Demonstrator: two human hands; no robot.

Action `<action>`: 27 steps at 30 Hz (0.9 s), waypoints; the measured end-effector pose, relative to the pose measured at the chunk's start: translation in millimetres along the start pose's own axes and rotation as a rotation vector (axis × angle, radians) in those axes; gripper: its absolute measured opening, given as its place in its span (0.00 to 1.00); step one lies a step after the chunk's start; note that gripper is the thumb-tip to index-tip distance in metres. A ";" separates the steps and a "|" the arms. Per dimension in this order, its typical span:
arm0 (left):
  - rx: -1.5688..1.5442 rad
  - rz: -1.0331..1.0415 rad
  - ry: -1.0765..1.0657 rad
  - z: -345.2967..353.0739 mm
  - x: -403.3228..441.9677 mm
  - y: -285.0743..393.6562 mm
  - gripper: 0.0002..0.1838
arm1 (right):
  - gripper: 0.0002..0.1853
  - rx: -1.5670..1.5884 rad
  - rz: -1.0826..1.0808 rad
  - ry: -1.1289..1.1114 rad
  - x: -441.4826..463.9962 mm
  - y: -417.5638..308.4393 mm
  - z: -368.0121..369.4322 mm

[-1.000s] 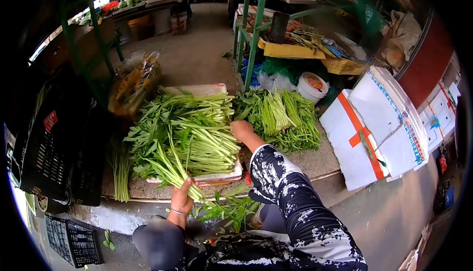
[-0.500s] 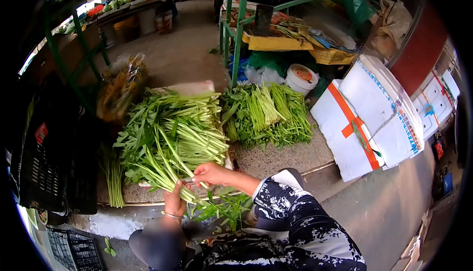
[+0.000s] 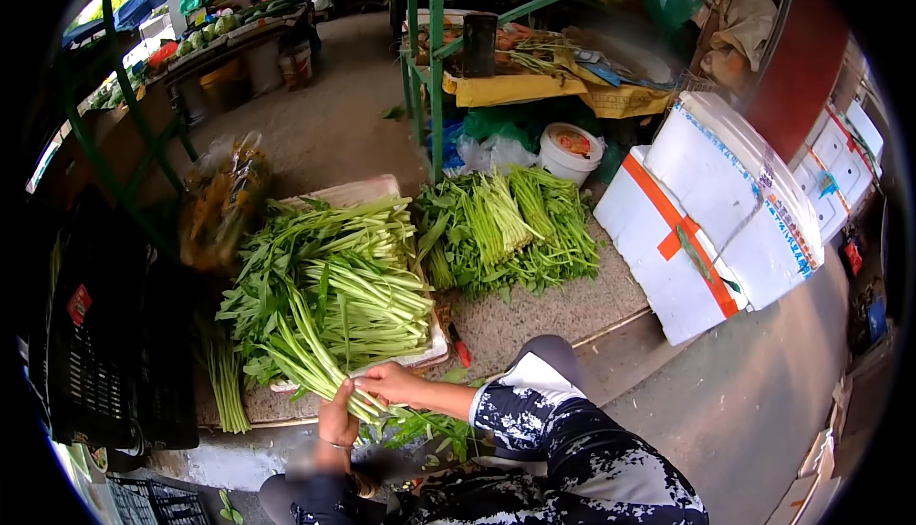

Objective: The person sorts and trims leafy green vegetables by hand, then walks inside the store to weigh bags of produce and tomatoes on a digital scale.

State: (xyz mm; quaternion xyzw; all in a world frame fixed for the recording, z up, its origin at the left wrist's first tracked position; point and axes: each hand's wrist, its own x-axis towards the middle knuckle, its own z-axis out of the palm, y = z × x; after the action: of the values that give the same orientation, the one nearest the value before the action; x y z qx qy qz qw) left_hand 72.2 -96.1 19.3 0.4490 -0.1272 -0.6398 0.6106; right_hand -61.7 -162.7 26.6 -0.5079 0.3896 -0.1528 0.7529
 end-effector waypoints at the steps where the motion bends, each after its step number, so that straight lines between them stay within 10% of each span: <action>1: -0.011 -0.005 -0.002 -3.0 2.1 -0.9 0.06 | 0.14 0.038 -0.006 -0.012 2.1 3.6 -0.2; 13: 0.000 0.096 0.035 -7.9 6.8 -4.5 0.13 | 0.14 0.085 0.015 0.059 3.8 5.2 -7.8; 18: -0.078 0.163 0.093 -3.4 2.7 13.3 0.05 | 0.17 -0.941 0.046 -0.004 3.7 15.6 -25.8; 20: -0.065 0.076 0.046 -1.4 0.7 11.6 0.06 | 0.21 -0.892 0.106 -0.050 5.6 12.1 -29.4; 24: -0.048 -0.013 -0.091 8.0 -5.1 7.4 0.09 | 0.20 0.217 0.183 -0.098 10.2 0.0 -15.8; 27: -0.051 -0.025 -0.096 16.5 -10.6 12.0 0.10 | 0.17 0.304 0.147 -0.111 8.5 -6.5 -5.1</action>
State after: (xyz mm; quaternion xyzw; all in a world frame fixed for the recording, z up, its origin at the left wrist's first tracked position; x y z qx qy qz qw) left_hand 66.5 -95.7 41.6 0.4037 -0.1342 -0.6712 0.6071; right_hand -58.9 -174.1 27.7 -0.3659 0.3559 -0.1266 0.8506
